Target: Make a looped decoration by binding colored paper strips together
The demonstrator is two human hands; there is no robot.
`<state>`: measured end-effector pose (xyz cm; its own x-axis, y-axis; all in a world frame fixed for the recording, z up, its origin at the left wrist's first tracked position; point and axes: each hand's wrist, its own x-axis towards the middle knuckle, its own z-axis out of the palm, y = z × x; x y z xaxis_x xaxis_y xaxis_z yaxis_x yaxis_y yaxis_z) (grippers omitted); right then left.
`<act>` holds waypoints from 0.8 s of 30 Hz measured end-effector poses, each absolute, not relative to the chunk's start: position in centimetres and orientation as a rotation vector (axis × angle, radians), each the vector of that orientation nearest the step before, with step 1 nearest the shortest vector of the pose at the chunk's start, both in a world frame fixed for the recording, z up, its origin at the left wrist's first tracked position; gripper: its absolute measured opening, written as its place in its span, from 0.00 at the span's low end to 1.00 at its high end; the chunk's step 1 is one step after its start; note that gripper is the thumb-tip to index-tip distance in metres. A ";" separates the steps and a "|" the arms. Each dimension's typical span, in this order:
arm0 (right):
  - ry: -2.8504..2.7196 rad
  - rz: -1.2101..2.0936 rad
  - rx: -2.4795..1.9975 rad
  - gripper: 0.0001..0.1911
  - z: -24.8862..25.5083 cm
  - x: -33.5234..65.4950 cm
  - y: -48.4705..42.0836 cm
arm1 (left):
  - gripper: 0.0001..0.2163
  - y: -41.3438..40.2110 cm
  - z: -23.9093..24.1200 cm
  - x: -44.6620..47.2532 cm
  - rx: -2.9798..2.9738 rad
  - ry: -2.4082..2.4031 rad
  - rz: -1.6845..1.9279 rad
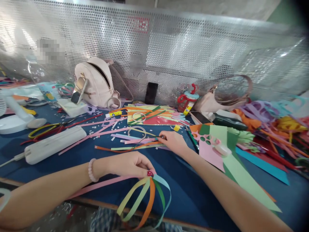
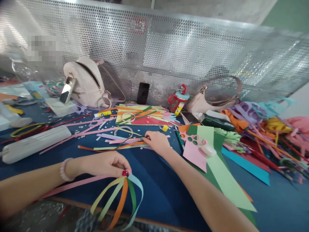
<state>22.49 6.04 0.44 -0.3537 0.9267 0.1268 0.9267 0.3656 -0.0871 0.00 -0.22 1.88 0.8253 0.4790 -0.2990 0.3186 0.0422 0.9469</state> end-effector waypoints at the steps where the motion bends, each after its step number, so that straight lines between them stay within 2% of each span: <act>1: -2.471 -0.012 -1.669 0.09 0.5 22.7 6.1 | 0.10 -0.2 1.8 0.0 1.567 0.644 0.134; 3: -2.496 -0.042 -1.605 0.07 0.6 23.0 6.3 | 0.10 -0.1 1.6 0.1 1.575 0.634 0.129; 9: -2.604 -0.032 -1.395 0.11 0.0 23.9 6.4 | 0.09 0.3 1.2 0.3 1.535 0.645 0.133; 16: -2.676 0.031 -1.229 0.14 0.1 24.5 6.4 | 0.10 0.8 1.8 0.0 1.780 0.734 0.193; 24: -2.670 0.278 -1.076 0.16 0.2 24.8 6.0 | 0.12 1.0 2.1 -0.4 2.147 0.840 0.258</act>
<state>24.77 6.02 0.24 -0.6963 0.7001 0.1580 0.6526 0.7092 -0.2667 -0.37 1.04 2.09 0.7588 0.6447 -0.0921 0.4820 -0.4609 0.7452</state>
